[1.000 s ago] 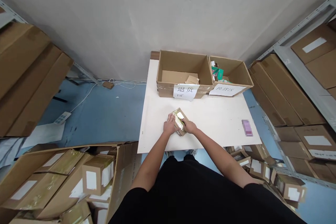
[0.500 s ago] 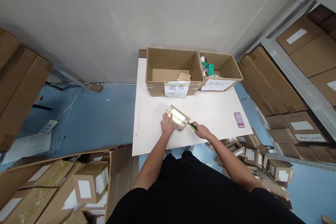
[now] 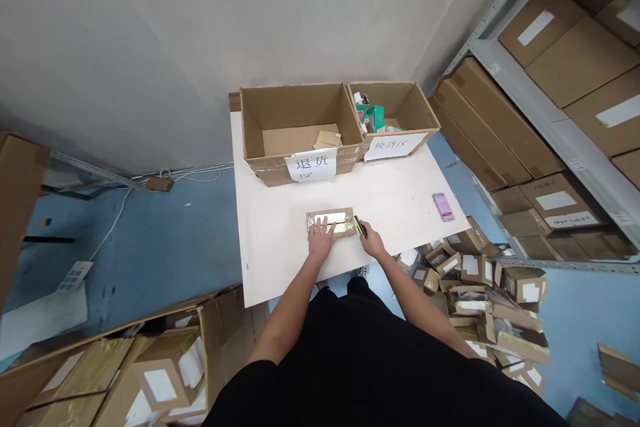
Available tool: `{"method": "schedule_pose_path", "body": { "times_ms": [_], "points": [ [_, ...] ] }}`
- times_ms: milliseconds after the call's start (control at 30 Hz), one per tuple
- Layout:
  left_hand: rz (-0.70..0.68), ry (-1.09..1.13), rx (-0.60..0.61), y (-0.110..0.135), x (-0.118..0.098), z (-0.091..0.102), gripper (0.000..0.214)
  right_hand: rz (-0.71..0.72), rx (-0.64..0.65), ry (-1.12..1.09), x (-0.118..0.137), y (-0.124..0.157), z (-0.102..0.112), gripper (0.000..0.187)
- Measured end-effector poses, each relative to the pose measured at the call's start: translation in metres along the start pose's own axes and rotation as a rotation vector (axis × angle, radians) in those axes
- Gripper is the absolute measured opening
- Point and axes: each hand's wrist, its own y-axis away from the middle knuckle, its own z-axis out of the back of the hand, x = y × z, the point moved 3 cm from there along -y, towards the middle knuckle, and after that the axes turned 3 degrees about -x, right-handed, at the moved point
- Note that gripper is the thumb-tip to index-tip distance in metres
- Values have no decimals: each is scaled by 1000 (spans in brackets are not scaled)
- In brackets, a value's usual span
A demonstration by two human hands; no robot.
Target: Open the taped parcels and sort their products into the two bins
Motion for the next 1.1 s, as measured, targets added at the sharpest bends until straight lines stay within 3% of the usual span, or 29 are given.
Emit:
{"method": "schedule_pose_path", "body": {
  "times_ms": [400,900,967,1100],
  "points": [
    [28,12,-22,-1,0,-11,67,0,92,260,16,-12,-3,62],
    [28,10,-12,-5,-4,-8,66,-24,235,184,11,15,30,60],
    [35,12,20,-7,-4,-5,66,-25,192,134,5,19,31,60],
    [21,23,40,-18,6,15,72,-63,-67,-108,-8,24,21,64]
  ]
}}
